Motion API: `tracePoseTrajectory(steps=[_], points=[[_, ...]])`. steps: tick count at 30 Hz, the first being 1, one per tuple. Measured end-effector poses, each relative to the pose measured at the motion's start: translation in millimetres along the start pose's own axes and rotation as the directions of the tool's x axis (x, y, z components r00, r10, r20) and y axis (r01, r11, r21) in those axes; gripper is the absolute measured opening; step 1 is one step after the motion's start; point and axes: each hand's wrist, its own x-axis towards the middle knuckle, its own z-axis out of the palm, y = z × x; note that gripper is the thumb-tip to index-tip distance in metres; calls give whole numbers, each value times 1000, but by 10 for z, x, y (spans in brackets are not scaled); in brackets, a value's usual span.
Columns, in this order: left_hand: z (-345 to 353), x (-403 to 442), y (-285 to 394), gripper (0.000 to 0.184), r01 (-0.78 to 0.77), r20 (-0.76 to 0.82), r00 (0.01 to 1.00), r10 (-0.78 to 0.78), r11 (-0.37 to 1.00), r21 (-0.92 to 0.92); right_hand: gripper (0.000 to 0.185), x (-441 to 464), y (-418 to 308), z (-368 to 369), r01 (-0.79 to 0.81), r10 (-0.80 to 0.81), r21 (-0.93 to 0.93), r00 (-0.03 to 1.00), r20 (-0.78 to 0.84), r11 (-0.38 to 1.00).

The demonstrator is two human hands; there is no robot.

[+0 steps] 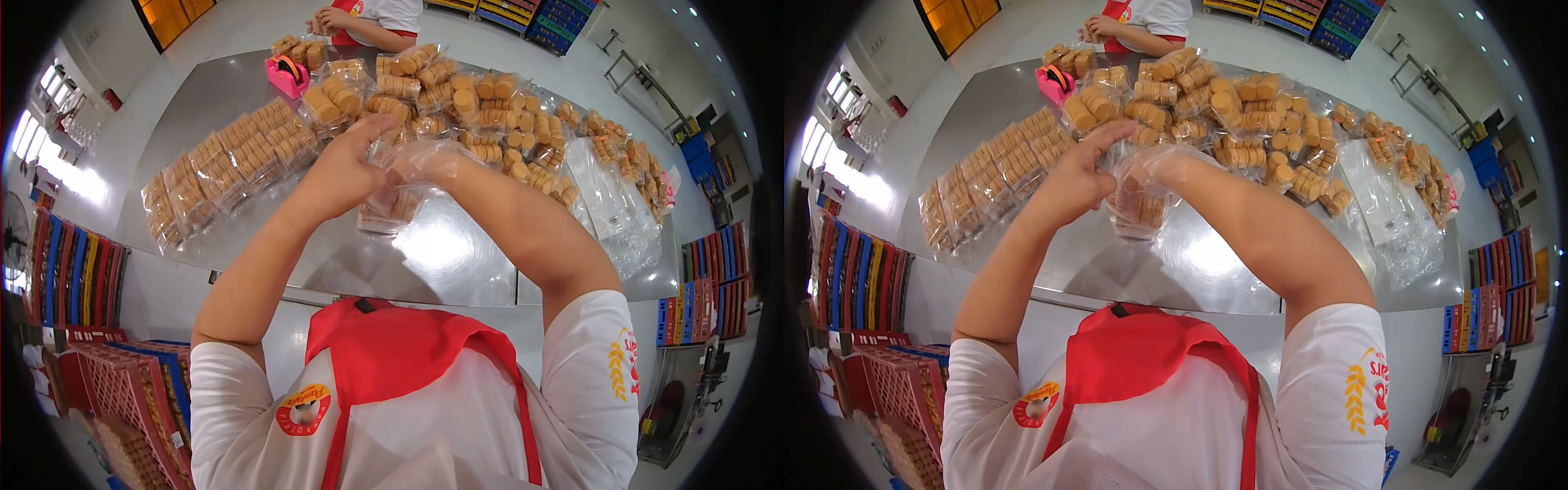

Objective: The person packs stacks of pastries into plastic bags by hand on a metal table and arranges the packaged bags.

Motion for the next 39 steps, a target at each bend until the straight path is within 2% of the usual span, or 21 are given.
tracePoseTrajectory(steps=[6,8,10,13,16,18,19,21,23,25,28,29,31,32,33,35,37,39], points=[[-45,11,64,70,50,-15,999,-49,998,41,37,40,-36,18,13,-12,-33,1000,18,999],[-35,31,50,65,-35,-24,999,40,980,195,36,42,-38,16,13,-12,-51,1000,25,999],[-60,88,5,60,-189,10,978,207,872,452,35,43,-60,16,14,-10,-77,999,46,997],[-117,244,136,53,-177,123,984,128,748,639,34,39,-110,17,15,0,-131,994,113,991],[-244,499,31,55,-233,410,912,21,849,474,32,35,-183,45,30,14,-219,980,197,975],[-224,402,8,56,-251,385,917,100,897,365,31,77,-172,130,58,-1,-255,976,216,965],[-194,308,28,56,-262,371,918,138,915,308,31,92,-138,197,79,-26,-268,980,197,960],[-72,-3,112,57,-237,268,952,149,912,336,35,226,190,723,137,-153,-278,987,-40,951],[113,-344,153,57,-257,155,965,212,884,391,41,143,219,1029,196,-288,-374,935,-208,907],[345,-665,132,56,-306,41,944,328,822,481,50,-31,33,1110,237,-440,-539,851,-286,808],[735,-937,-173,54,-276,114,959,260,755,594,54,-31,-5,1273,201,-414,-470,813,-409,860],[828,-994,-337,54,-328,130,940,315,728,602,54,-120,-87,1238,164,-397,-466,794,-461,870],[1008,-1070,-711,55,-431,169,890,423,661,615,54,48,98,1484,61,-432,-601,753,-496,797],[1119,-1115,-913,54,-421,197,902,384,687,592,55,137,195,1613,6,-454,-660,731,-510,752],[1225,-1146,-1111,54,-410,223,911,346,711,571,56,165,242,1689,21,-446,-644,738,-506,765],[1291,-1133,-1227,52,-515,275,852,445,618,594,58,178,336,1768,46,-434,-618,753,-495,785],[1333,-1103,-1239,50,-683,356,661,660,334,650,58,195,436,1780,94,-457,-605,749,-480,790],[1423,-1141,-1239,46,-709,365,661,656,384,592,61,142,439,1798,119,-442,-571,764,-470,812]])
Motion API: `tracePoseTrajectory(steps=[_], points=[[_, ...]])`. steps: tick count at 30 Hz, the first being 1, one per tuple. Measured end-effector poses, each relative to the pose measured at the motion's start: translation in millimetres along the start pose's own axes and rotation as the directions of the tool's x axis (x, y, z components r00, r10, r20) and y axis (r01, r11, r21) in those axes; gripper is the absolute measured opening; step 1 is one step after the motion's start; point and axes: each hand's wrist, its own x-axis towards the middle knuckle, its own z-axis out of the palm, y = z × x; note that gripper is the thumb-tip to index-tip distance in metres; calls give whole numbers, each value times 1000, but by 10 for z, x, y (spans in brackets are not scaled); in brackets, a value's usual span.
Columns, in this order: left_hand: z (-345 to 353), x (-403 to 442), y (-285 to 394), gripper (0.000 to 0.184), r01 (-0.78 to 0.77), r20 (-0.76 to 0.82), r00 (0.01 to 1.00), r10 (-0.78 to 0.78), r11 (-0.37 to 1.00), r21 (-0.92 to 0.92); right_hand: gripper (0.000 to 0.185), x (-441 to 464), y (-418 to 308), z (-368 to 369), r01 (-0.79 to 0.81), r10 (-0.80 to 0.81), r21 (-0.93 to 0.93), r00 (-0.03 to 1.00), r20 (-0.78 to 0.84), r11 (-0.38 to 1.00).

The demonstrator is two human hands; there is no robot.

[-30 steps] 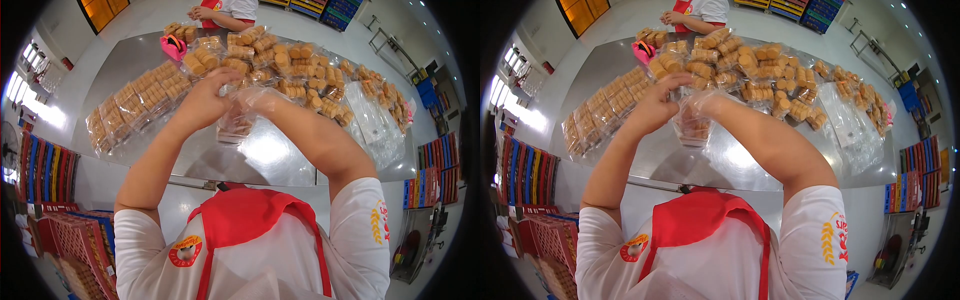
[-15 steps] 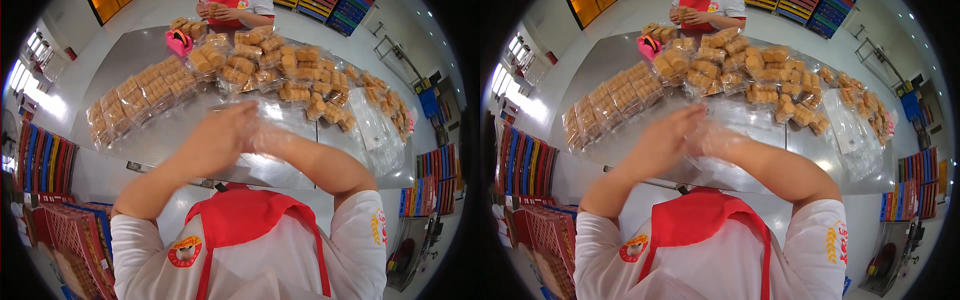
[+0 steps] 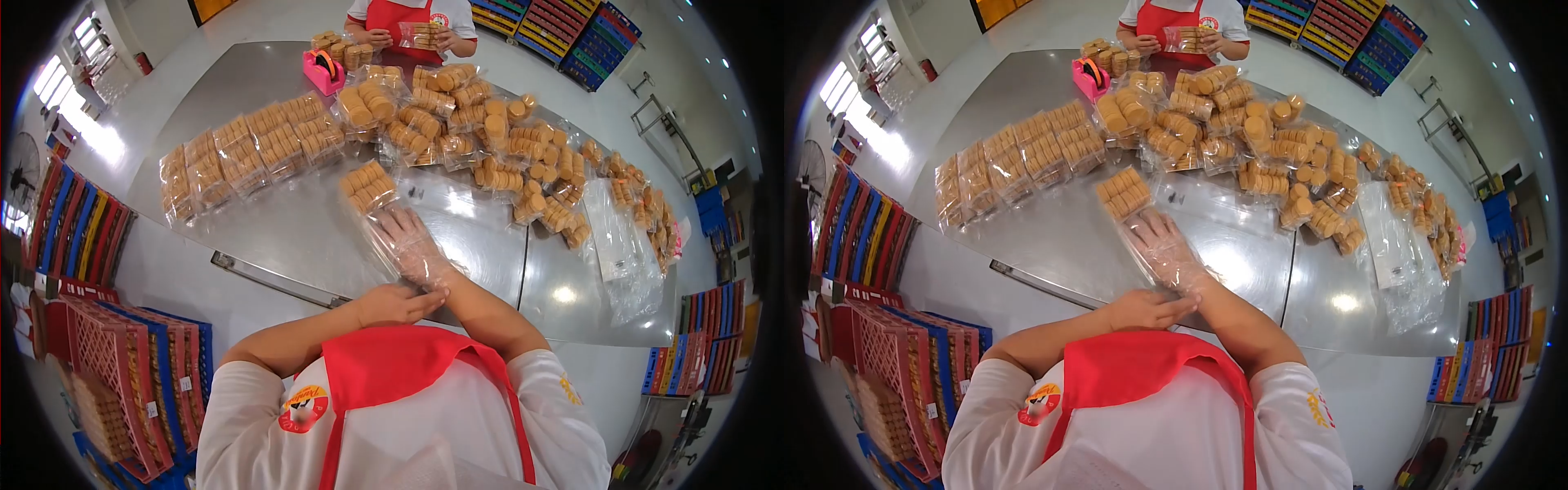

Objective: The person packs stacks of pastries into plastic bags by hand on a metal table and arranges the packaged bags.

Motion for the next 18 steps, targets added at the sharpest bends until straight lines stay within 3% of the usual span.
tracePoseTrajectory(steps=[2,5,7,9,11,13,14,15,16,18], points=[[-65,16,16,46,-5,13,1000,6,996,-90,64,5,-62,-193,-37,36,37,999,34,999],[-112,-8,-56,46,-49,-241,970,21,993,-110,70,-260,-194,-158,-73,77,64,996,-47,995],[-313,-71,-90,46,42,-231,969,-92,977,-210,56,-566,-319,-353,-112,191,412,969,-156,904],[-537,-122,-204,45,179,-196,954,-224,958,-226,31,-1098,-270,-126,-173,253,387,953,-164,905],[-709,-183,-355,42,364,-146,911,-386,918,-160,13,-1493,-140,-105,-337,448,403,867,-220,851],[-807,-61,-830,35,444,-271,831,-486,873,-204,14,-1706,36,-251,-449,621,473,720,-311,758],[-822,-53,-1088,32,587,-209,764,-610,792,-166,14,-1740,99,-274,-548,771,563,559,-304,619],[-1017,207,-1270,28,687,-196,677,-710,704,-178,14,-1761,181,-270,-546,851,665,437,-292,509],[-1027,320,-1556,36,670,-256,707,-660,740,-59,14,-1769,265,-248,-521,914,756,309,-264,395],[-994,483,-2107,57,653,-299,738,-606,752,88,14,-1759,363,-188,-586,895,678,325,-305,444]])
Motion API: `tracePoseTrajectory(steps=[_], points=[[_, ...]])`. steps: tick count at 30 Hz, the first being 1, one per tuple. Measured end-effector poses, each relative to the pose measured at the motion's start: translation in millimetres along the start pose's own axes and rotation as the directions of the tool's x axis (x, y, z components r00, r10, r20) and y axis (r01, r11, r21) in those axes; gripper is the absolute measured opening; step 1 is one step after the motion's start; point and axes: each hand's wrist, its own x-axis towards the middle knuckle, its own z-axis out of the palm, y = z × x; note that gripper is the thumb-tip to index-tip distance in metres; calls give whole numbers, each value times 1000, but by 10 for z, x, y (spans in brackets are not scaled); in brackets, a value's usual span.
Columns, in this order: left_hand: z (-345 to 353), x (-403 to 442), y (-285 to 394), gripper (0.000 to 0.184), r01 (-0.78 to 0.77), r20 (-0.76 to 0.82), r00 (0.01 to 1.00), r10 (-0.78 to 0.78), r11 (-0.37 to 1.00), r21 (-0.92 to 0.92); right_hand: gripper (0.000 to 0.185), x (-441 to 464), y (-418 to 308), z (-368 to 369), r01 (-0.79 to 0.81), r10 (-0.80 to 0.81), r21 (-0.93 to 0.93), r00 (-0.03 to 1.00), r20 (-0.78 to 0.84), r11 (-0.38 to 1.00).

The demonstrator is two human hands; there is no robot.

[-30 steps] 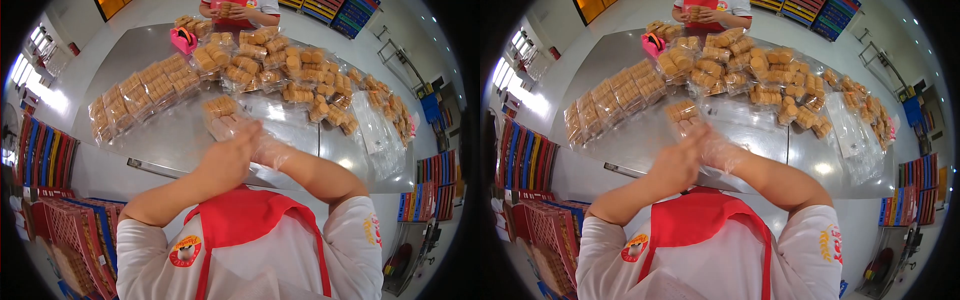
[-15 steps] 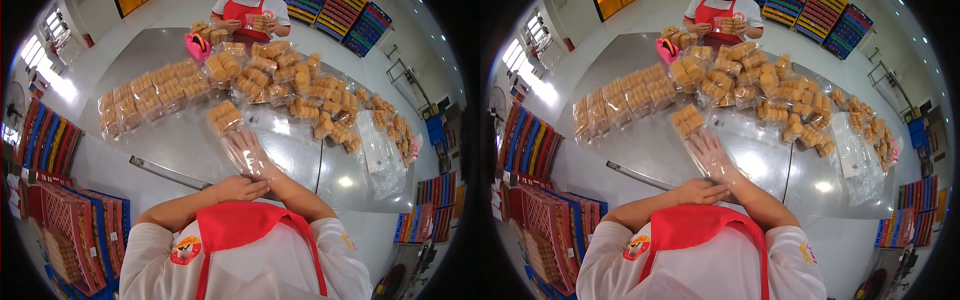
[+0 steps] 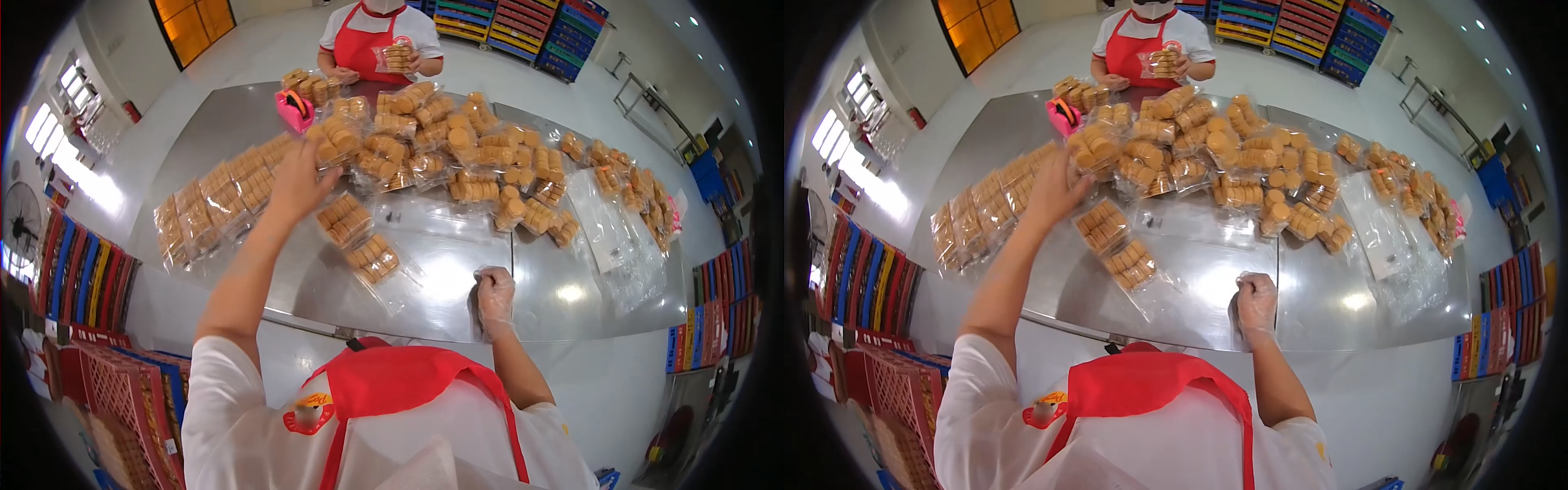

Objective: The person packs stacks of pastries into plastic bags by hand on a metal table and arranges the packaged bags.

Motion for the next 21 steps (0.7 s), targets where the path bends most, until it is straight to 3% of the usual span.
tracePoseTrajectory(steps=[4,7,10,14,15,16,17,18,19,21], points=[[319,597,-360,98,65,225,970,-96,988,141,13,4,-110,-12,60,-52,-181,997,51,982],[429,821,-394,113,179,468,853,-231,972,153,14,-9,-42,5,26,-22,-166,999,28,986],[370,930,-322,114,217,527,818,-230,972,88,13,-11,-26,5,29,-24,-183,999,27,983],[83,721,107,110,112,339,926,-168,977,179,12,2,-51,-2,41,-37,-205,999,22,978],[24,609,229,107,250,371,913,-170,951,-179,11,-9,-1,11,62,-59,-193,998,20,979],[-34,457,362,105,367,402,901,-164,782,-503,10,-19,-5,25,-21,22,-129,1000,2,991],[-101,278,450,102,442,426,892,-152,496,-748,9,-29,-22,50,-104,104,-63,995,-5,993],[-61,24,436,101,554,551,833,-50,94,-827,9,-37,-24,64,-187,187,0,982,-5,982],[-6,-240,438,99,610,615,782,97,-319,-725,16,-22,57,64,-339,334,22,935,119,941],[-40,-555,868,95,586,488,789,373,-697,-414,24,58,-455,22,-501,385,354,854,349,790]])
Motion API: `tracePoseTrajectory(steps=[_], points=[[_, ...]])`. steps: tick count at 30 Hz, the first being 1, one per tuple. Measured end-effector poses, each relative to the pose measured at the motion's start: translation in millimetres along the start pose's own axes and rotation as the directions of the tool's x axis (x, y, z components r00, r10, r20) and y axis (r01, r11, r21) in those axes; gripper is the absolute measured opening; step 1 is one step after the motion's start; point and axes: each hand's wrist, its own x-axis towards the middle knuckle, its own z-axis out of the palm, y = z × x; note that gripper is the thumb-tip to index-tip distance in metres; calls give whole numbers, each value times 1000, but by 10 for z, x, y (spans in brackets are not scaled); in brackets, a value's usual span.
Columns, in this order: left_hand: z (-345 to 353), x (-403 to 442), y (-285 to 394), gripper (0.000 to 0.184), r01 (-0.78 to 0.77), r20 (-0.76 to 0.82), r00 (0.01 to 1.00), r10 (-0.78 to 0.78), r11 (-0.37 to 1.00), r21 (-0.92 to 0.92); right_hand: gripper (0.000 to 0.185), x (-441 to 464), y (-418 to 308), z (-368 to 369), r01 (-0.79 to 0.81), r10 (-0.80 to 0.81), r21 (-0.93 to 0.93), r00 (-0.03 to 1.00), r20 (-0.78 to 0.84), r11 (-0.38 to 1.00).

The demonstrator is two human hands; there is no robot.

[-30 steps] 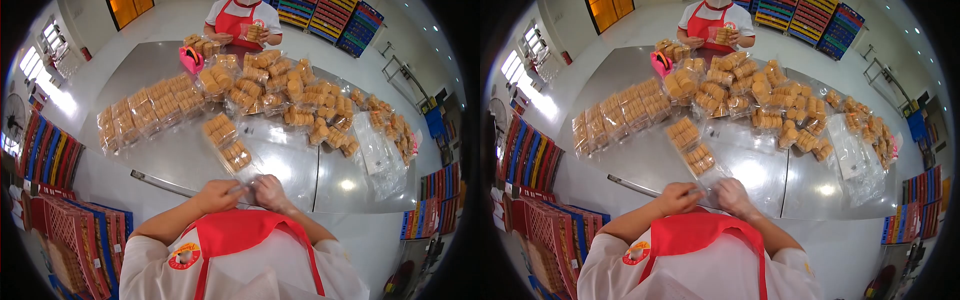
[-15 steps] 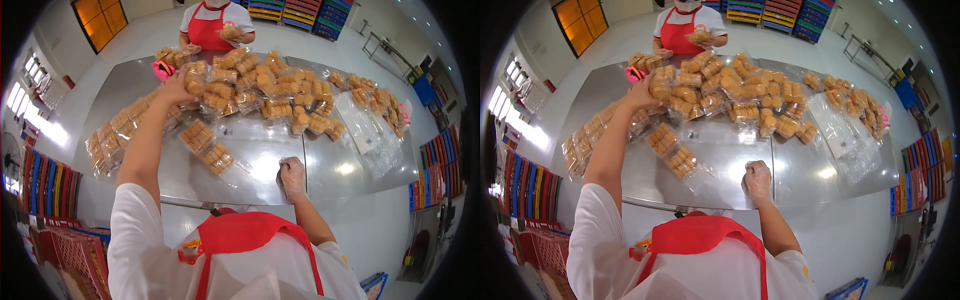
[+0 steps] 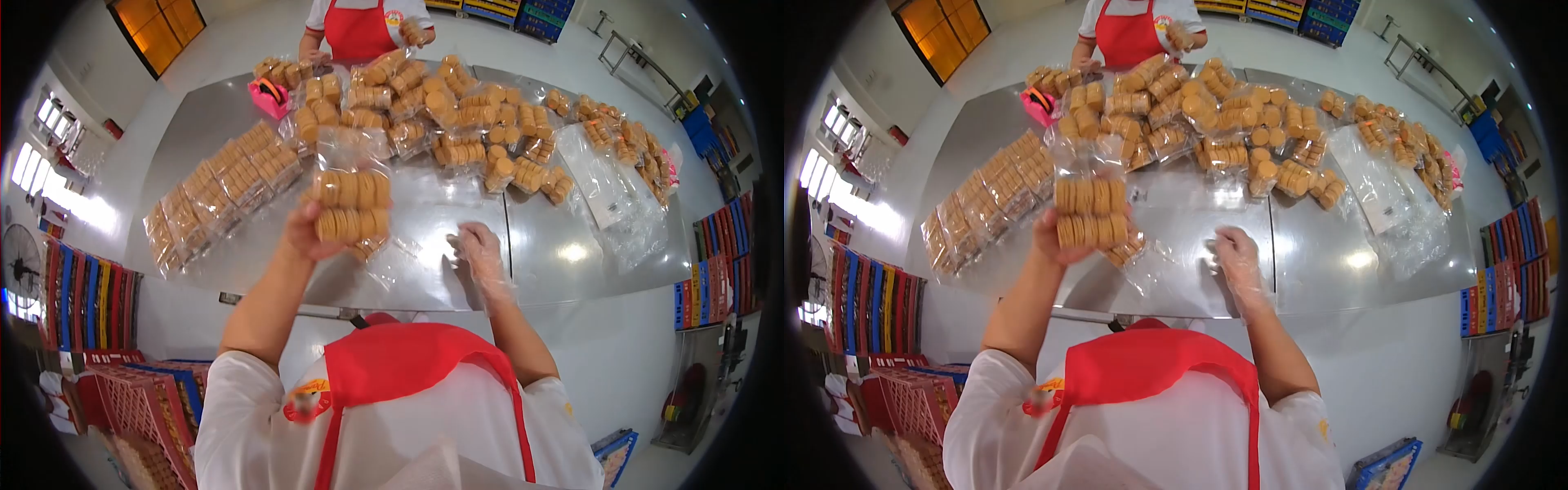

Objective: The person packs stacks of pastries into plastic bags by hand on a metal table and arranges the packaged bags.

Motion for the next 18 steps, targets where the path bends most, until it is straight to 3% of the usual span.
tracePoseTrajectory(steps=[1,3,5,7,9,12,15,18], points=[[48,-67,-221,95,27,14,1000,-26,996,-80,28,-76,-251,122,-78,59,187,993,103,979],[91,-189,-544,95,100,19,995,-98,979,-180,42,-133,-450,343,35,-138,306,937,320,951],[74,-303,-769,95,179,5,983,-182,961,-210,40,-246,-770,546,-238,28,403,887,461,884],[-28,-491,-925,92,153,-120,977,-174,974,-166,38,-349,-859,649,-379,142,405,852,505,832],[-63,-591,-1004,90,139,-207,966,-158,985,-102,35,-387,-869,687,-399,226,338,864,449,852],[20,-636,-1045,67,145,-432,885,-174,984,-101,29,-485,-834,667,-415,261,366,878,401,833],[161,-628,-959,47,210,-510,857,-72,953,219,26,-550,-789,658,-334,240,301,920,308,893],[218,-619,-933,32,191,-550,832,67,897,399,22,-601,-846,682,-228,171,274,961,219,934]])
